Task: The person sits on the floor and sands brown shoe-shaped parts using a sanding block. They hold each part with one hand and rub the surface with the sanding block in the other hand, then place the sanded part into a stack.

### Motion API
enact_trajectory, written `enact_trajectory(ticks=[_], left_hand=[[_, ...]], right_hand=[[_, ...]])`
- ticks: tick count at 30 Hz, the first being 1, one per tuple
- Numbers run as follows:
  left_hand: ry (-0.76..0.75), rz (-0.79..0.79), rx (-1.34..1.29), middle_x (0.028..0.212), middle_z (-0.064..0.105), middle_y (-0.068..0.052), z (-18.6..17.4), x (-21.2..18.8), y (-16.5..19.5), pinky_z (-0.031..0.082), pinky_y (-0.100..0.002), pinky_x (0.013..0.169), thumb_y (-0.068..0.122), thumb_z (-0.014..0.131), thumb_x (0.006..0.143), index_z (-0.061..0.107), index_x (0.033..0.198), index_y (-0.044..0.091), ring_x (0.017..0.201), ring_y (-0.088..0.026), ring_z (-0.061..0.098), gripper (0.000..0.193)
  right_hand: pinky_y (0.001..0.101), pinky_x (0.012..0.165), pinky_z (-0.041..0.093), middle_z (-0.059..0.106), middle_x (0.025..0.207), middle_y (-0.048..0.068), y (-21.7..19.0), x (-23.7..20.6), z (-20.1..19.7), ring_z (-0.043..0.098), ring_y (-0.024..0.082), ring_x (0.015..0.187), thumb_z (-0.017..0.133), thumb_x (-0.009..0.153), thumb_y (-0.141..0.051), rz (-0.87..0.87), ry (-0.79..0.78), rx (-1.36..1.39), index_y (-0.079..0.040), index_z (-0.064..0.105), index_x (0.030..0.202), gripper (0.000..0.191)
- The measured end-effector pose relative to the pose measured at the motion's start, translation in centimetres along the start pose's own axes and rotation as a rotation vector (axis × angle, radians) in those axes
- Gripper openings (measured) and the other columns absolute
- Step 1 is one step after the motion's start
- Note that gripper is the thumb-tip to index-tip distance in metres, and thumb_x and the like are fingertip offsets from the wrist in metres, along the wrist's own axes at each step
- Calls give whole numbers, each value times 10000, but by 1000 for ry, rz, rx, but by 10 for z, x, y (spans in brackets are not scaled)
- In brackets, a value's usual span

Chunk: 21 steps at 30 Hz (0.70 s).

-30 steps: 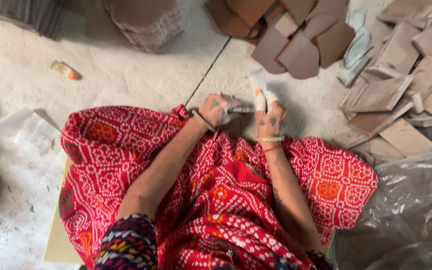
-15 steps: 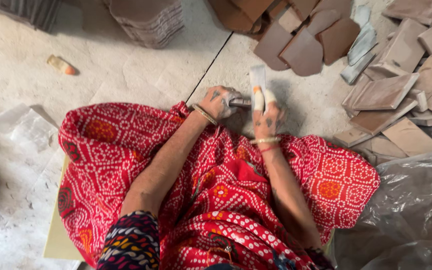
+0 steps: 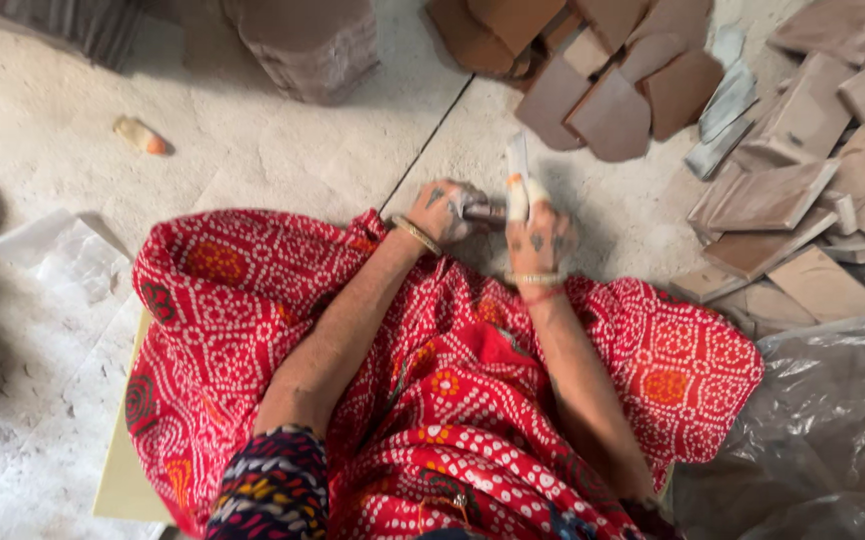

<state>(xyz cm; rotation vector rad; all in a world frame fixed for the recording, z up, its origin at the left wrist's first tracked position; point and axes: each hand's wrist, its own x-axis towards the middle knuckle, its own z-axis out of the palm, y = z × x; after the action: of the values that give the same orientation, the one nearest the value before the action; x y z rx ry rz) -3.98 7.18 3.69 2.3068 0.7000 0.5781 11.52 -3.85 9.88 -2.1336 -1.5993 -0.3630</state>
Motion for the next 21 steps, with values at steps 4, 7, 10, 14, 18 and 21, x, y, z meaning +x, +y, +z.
enact_trajectory(ticks=[4,7,10,14,18,21], left_hand=[[-32,-9,2,980,763,-91,-1,4,-1,581,-435,826,332,856,732,769,1002,173,911,-325,730,326],[-99,-82,4,991,757,-110,3,4,0,578,-440,825,289,833,732,763,1028,156,921,-339,725,333],[-65,-79,3,1020,754,-122,9,0,0,586,-431,850,146,765,726,758,1077,144,952,-347,725,351],[-41,-129,-22,1004,754,-138,13,0,-4,589,-429,860,38,722,658,753,1085,125,945,-355,725,437],[5,-116,15,1001,760,-145,15,2,-5,575,-458,820,28,739,629,769,1055,140,918,-377,708,441],[-74,-135,-2,995,754,-145,15,0,-2,584,-443,831,46,748,659,752,1050,119,927,-364,716,397]], right_hand=[[433,605,521,724,776,192,-7,-16,-20,716,333,656,699,1032,-283,187,-23,431,-46,772,1077,252],[406,611,547,734,827,182,-17,-10,-25,746,312,687,687,1027,-274,222,25,592,-32,740,1084,254],[436,613,541,738,849,205,-29,7,-21,741,344,723,672,1034,-277,184,-35,456,-43,763,1078,255],[486,611,531,716,790,237,-37,13,-17,704,412,692,667,1022,-291,202,-170,282,-58,782,1062,263],[500,606,530,708,774,236,-36,4,-16,689,431,671,674,1011,-274,163,-65,287,-52,777,1054,249],[500,597,529,695,742,235,-29,3,-12,689,426,661,688,1014,-272,141,-119,191,-45,761,994,239]])
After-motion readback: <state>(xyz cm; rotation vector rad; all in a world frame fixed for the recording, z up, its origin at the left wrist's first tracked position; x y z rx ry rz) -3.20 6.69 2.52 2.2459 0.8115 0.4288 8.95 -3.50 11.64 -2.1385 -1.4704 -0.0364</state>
